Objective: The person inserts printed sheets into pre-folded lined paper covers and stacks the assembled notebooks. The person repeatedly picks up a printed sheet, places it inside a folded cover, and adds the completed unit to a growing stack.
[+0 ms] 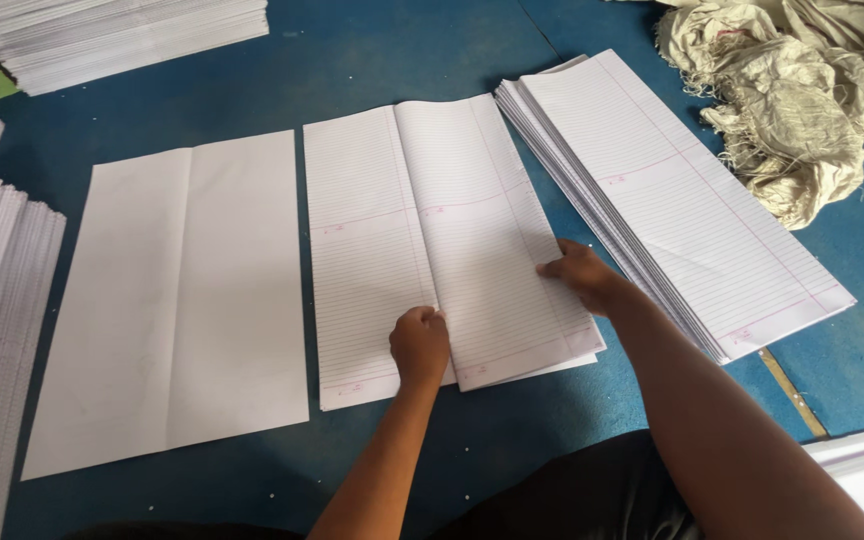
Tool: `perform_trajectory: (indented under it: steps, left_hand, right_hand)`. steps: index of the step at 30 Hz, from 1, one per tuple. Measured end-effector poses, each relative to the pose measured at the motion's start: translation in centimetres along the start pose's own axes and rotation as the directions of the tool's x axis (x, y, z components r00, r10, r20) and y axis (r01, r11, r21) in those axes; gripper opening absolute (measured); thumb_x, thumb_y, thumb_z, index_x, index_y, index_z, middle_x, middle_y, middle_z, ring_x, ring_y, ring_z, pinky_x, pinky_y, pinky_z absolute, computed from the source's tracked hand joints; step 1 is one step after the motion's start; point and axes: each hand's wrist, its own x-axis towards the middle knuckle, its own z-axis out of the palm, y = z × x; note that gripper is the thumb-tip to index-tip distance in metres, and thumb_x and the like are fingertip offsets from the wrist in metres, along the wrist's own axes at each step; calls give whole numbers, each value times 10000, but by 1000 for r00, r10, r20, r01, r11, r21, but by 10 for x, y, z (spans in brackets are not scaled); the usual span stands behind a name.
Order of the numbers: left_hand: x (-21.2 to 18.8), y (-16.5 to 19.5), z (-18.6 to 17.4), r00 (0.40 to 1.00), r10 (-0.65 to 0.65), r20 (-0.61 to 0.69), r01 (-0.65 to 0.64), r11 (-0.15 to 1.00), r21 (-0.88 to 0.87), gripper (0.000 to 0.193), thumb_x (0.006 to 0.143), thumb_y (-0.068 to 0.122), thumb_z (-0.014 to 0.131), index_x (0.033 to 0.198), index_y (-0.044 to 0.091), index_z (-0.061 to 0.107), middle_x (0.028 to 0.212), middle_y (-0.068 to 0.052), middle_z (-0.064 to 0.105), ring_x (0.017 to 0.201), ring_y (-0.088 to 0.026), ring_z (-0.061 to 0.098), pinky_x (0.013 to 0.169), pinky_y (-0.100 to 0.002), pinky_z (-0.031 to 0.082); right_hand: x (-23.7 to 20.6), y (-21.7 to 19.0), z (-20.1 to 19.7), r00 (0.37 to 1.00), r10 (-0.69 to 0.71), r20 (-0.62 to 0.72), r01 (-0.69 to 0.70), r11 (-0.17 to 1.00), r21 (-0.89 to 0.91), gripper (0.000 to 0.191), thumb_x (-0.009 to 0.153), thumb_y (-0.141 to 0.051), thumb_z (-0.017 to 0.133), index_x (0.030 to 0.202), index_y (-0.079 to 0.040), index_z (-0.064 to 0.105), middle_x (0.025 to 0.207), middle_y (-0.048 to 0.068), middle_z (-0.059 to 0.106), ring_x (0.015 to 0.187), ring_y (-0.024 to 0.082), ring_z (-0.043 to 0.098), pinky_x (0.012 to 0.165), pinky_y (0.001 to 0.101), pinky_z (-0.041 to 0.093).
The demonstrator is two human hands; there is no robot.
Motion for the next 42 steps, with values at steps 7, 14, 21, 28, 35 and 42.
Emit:
perform_trajectory:
  steps: [7, 14, 21, 28, 35, 42]
  left_hand:
    - [1, 22, -26, 911, -296, 286, 388, 852, -353, 264, 912, 126, 670, 1094, -58, 723, 939, -153, 747, 840, -222, 737, 750, -332, 640]
    - [7, 15, -22, 849, -248, 467, 495, 683, -537, 427, 933, 185, 666, 1187, -158, 644, 997, -253, 677, 921, -322, 720, 827, -430, 639]
    - [3, 26, -13, 717, -292, 633, 666, 555, -498, 601, 893, 232, 671, 1369, -71, 466, 1296, -308, 584, 1186, -388, 632, 911, -505, 605]
    - [6, 16, -11, 715, -257, 650, 679, 477, -558, 669, 857, 261, 711, 1365, -106, 475, 1282, -303, 614, 1170, -368, 662, 877, -464, 616]
    - [7, 7, -23, 691, -263, 674, 712, 409, -570, 721, 868, 261, 732, 1378, -150, 431, 1292, -352, 597, 1198, -381, 638, 907, -435, 593]
    - [2, 8, -27, 736, -315, 600, 636, 627, -450, 598, 881, 246, 680, 1363, -68, 518, 1326, -325, 602, 1239, -411, 625, 949, -489, 577]
  right_hand:
    - [-1, 3, -4, 1000, 13, 28, -14, 998, 57, 567, 964, -204, 559, 1462, 25, 415, 1208, 315, 648, 1084, 360, 700, 1000, 478, 571]
    - [2, 5, -1, 996, 10, 94, -20, 994, 111, 625, 952, -241, 564, 1479, 41, 380, 1245, 321, 627, 1144, 363, 673, 1031, 503, 538]
    - [-9, -5, 7, 995, 88, 46, -92, 992, 88, 672, 945, -299, 561, 1499, 6, 334, 1238, 325, 627, 1124, 382, 677, 1018, 507, 542]
    - [-15, -15, 14, 985, 137, -110, -150, 982, -118, 661, 965, -446, 562, 1408, 42, 510, 1186, 337, 677, 1064, 415, 722, 970, 507, 591]
    - [-16, -15, 8, 982, 175, 74, -188, 953, 238, 831, 860, -511, 569, 1531, -67, 360, 1413, 350, 481, 1309, 475, 509, 1089, 654, 385]
    - [-17, -12, 15, 970, 205, 130, -225, 960, 167, 917, 825, -508, 654, 1528, 0, 353, 1444, 388, 478, 1335, 505, 518, 1075, 627, 449]
